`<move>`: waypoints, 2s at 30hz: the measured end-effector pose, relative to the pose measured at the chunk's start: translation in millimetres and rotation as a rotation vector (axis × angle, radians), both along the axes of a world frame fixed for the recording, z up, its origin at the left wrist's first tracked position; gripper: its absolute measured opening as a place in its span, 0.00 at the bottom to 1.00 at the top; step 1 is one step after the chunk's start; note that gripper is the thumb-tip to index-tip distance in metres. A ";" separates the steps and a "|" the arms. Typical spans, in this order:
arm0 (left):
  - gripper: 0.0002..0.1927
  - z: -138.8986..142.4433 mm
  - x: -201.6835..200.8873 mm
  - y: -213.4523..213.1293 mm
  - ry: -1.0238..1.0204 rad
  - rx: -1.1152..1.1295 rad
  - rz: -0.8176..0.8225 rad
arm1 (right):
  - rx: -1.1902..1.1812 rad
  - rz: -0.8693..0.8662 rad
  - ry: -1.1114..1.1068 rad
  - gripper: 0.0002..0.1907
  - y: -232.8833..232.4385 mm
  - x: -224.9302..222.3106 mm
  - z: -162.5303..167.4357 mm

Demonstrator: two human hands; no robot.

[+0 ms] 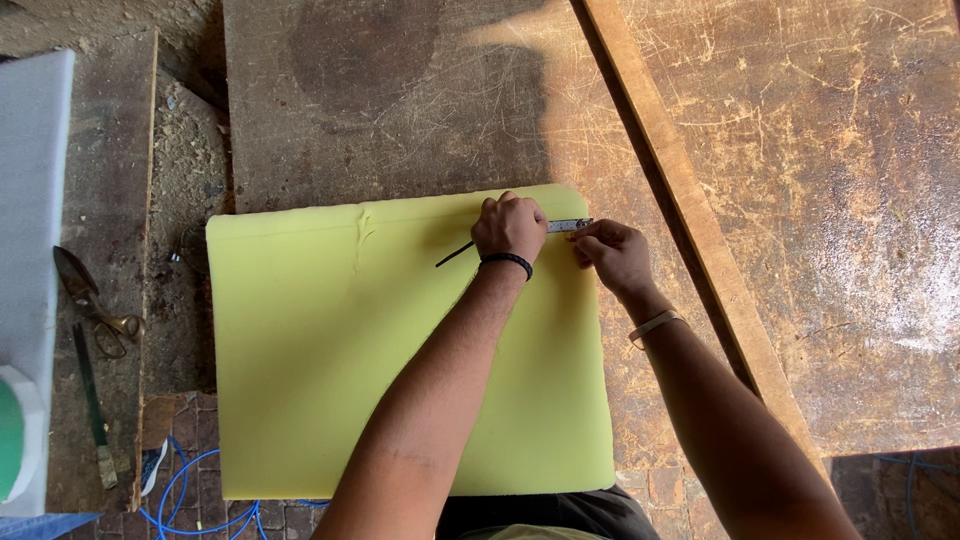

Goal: The person measures and marks a yellow foam sheet using a tape measure and pencil, then uses a wooden straightedge to draw straight lines. They apply adhesive to the foam using a spray gun and attach a wooden panel to the foam, pressing it into place.

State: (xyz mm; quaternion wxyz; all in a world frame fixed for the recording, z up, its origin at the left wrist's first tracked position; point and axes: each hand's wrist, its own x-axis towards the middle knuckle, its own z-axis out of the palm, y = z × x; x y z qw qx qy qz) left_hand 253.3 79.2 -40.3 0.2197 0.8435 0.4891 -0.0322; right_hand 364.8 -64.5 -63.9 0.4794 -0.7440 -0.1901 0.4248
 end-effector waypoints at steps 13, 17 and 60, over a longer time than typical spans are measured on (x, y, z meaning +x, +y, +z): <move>0.03 42.8 -59.8 -53.9 -0.100 -0.116 -0.126 | 0.204 -0.173 -0.048 0.16 -77.0 -36.8 15.6; 0.03 55.6 -111.6 -125.7 -0.020 -0.156 -0.090 | 0.112 -0.121 0.106 0.19 -134.2 -73.7 20.7; 0.07 12.4 -120.0 -173.1 0.084 -0.058 -0.138 | -0.288 -0.056 -0.239 0.12 -167.7 -116.1 12.5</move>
